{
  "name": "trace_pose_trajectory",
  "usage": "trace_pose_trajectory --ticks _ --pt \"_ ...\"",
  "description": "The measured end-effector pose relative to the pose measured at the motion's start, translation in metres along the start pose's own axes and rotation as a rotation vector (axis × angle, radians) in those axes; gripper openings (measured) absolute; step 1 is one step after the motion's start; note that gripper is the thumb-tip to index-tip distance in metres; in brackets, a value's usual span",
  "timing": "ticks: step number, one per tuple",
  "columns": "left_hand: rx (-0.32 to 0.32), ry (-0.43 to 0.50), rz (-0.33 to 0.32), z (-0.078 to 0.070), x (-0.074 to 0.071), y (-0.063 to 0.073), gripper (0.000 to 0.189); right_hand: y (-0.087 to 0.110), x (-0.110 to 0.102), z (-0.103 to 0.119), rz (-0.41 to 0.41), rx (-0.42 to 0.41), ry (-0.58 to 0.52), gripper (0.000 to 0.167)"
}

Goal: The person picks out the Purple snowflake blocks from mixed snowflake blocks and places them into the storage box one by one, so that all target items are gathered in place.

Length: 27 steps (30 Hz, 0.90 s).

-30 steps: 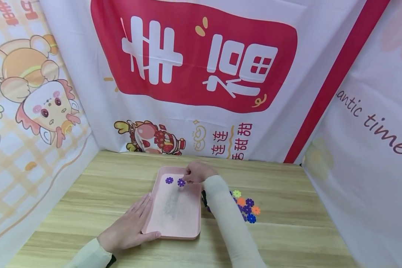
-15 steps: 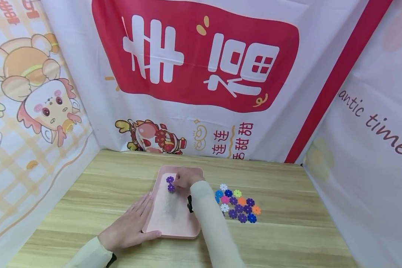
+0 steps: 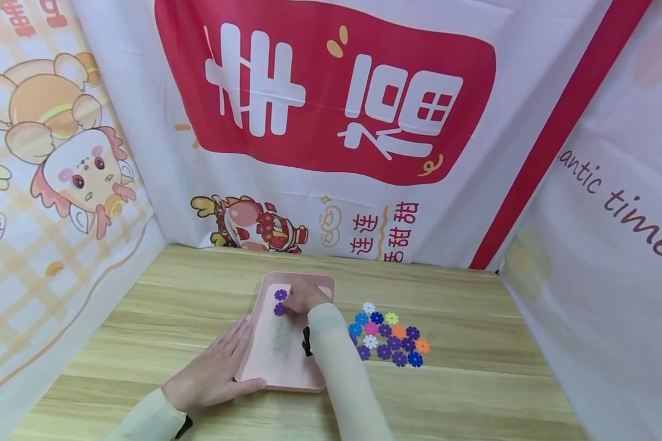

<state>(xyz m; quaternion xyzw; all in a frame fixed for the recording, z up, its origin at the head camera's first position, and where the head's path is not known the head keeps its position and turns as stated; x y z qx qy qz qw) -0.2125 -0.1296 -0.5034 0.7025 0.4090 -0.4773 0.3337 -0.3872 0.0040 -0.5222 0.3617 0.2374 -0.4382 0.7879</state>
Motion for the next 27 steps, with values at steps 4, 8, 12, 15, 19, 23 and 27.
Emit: trace_pose_trajectory --ticks 4,8,12,15,19,23,27 --pt "0.007 0.003 0.004 -0.002 0.002 -0.001 0.116 0.001 0.002 -0.004 -0.018 0.034 -0.016 0.021" --pt "0.013 -0.004 0.004 -0.004 0.002 0.000 0.116 0.002 0.006 -0.004 -0.015 0.040 -0.012 0.023" --pt "0.015 0.002 0.004 -0.004 0.002 0.000 0.116 0.002 0.005 -0.004 -0.013 0.059 -0.004 0.024" --pt "0.009 0.006 0.006 -0.003 0.002 -0.001 0.116 0.004 0.000 -0.003 -0.012 0.061 0.021 0.020" --pt "-0.010 0.008 0.020 0.000 0.001 -0.002 0.116 0.013 -0.019 0.004 -0.027 0.008 0.147 0.020" --pt "-0.029 0.020 0.046 0.001 0.001 -0.003 0.116 0.027 -0.042 0.008 -0.025 -0.084 0.227 0.022" --pt "-0.036 0.025 0.064 0.001 0.002 -0.004 0.117 0.038 -0.066 0.005 0.004 -0.149 0.235 0.018"
Point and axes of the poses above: each hand's wrist, its own y-axis away from the middle knuckle, its own x-axis out of the palm, z = x × y, the point moved 9 cm from there along -y, towards the middle knuckle, and after that the axes turned 3 degrees about z, right-handed, at the moved point
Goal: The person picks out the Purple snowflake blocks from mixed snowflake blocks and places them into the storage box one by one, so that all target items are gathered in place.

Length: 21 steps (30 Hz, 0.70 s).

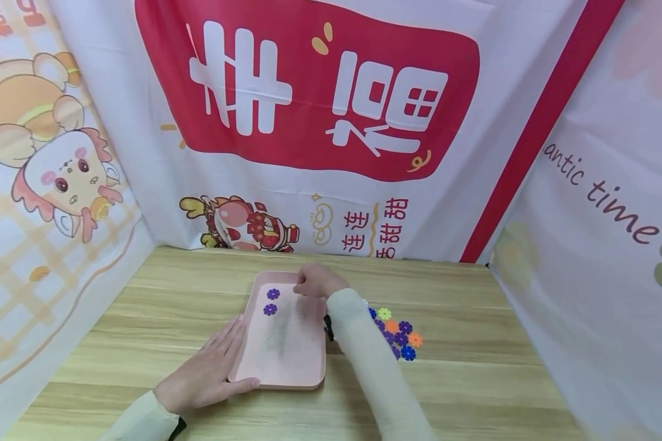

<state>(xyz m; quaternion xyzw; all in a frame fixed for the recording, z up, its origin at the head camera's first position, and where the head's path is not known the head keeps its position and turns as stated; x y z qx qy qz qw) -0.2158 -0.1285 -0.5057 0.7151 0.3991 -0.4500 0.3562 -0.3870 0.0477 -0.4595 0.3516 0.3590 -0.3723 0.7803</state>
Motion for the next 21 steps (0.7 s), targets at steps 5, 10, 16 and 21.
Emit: trace_pose_trajectory --ticks 5,10,16,21 --pt "0.000 0.002 0.001 0.001 0.001 0.000 0.118 0.014 -0.027 -0.009 0.003 -0.068 0.090 0.010" --pt "0.007 -0.009 -0.013 0.002 0.000 0.002 0.117 0.033 -0.046 -0.025 0.015 -0.094 0.143 0.008" --pt "0.022 -0.018 -0.025 0.000 -0.001 0.002 0.117 0.061 -0.061 -0.051 0.017 -0.105 0.185 0.013" --pt "0.015 -0.021 -0.019 0.002 0.000 0.002 0.117 0.082 -0.068 -0.071 0.039 -0.090 0.219 0.013"
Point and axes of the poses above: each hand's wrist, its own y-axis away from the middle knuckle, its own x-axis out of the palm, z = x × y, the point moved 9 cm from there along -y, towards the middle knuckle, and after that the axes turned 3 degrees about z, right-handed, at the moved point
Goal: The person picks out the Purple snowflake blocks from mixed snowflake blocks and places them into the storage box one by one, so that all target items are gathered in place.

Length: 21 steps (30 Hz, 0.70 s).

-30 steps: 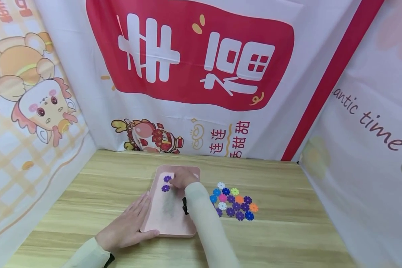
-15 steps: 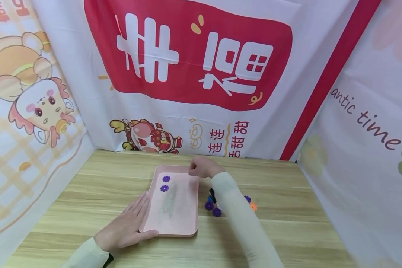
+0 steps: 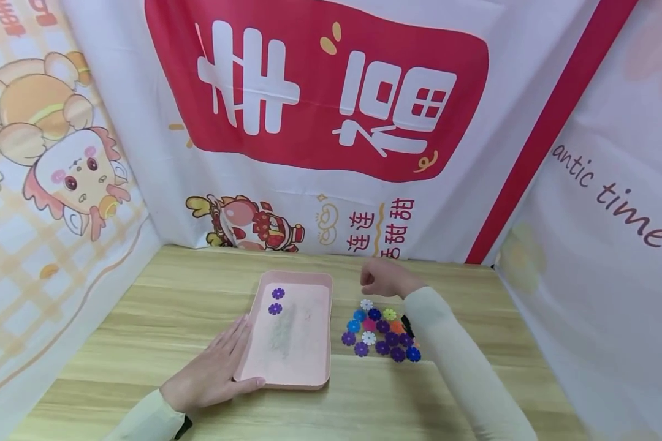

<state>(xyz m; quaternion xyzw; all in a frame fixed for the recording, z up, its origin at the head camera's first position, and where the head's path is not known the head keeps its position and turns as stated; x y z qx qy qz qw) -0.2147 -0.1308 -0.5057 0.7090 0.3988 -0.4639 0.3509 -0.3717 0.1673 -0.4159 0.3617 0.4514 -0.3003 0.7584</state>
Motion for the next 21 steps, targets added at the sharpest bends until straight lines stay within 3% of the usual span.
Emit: trace_pose_trajectory --ticks 12,21 --pt "0.004 0.014 -0.006 -0.002 0.000 -0.001 0.117 0.050 0.013 -0.053 0.053 0.076 0.034 0.013" --pt "-0.007 0.011 0.006 0.000 0.001 -0.003 0.117 0.073 0.028 -0.085 0.010 0.106 0.005 0.016"
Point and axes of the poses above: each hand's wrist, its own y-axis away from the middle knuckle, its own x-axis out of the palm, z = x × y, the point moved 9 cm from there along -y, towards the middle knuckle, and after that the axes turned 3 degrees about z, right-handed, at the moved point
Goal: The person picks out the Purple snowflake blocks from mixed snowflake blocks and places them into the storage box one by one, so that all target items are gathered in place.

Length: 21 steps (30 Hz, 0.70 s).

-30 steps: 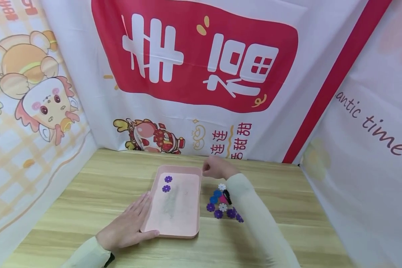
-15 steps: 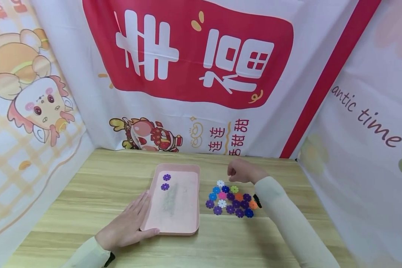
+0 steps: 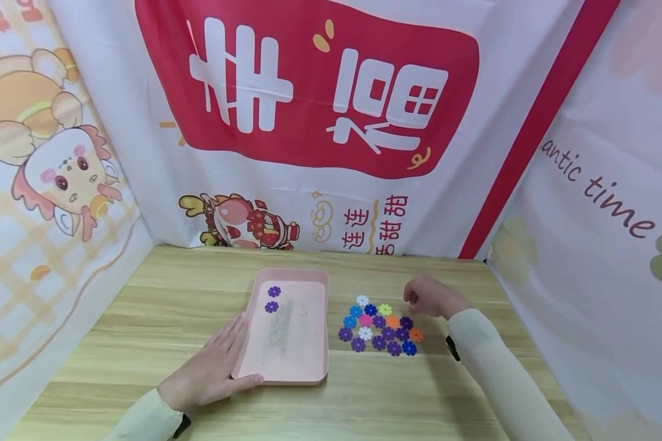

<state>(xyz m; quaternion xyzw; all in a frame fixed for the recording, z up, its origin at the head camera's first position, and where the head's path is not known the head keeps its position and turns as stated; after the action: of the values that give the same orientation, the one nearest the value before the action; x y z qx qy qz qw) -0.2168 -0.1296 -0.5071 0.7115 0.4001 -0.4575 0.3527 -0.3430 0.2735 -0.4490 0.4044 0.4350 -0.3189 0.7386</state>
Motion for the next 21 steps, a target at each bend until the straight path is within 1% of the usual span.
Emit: trace_pose_trajectory --ticks 8,14,17,21 --pt "0.006 -0.007 -0.006 0.000 -0.001 0.002 0.117 0.000 0.024 -0.020 -0.030 0.059 -0.058 0.019" --pt "0.002 -0.008 -0.002 0.002 0.001 0.002 0.117 -0.007 0.045 -0.030 -0.021 0.071 -0.097 0.019" --pt "-0.005 -0.002 0.005 0.002 0.004 0.001 0.118 -0.009 0.051 -0.032 -0.014 0.077 -0.097 0.017" --pt "-0.008 0.003 0.005 0.002 0.004 -0.001 0.118 -0.012 0.053 -0.033 -0.012 0.084 -0.088 0.018"
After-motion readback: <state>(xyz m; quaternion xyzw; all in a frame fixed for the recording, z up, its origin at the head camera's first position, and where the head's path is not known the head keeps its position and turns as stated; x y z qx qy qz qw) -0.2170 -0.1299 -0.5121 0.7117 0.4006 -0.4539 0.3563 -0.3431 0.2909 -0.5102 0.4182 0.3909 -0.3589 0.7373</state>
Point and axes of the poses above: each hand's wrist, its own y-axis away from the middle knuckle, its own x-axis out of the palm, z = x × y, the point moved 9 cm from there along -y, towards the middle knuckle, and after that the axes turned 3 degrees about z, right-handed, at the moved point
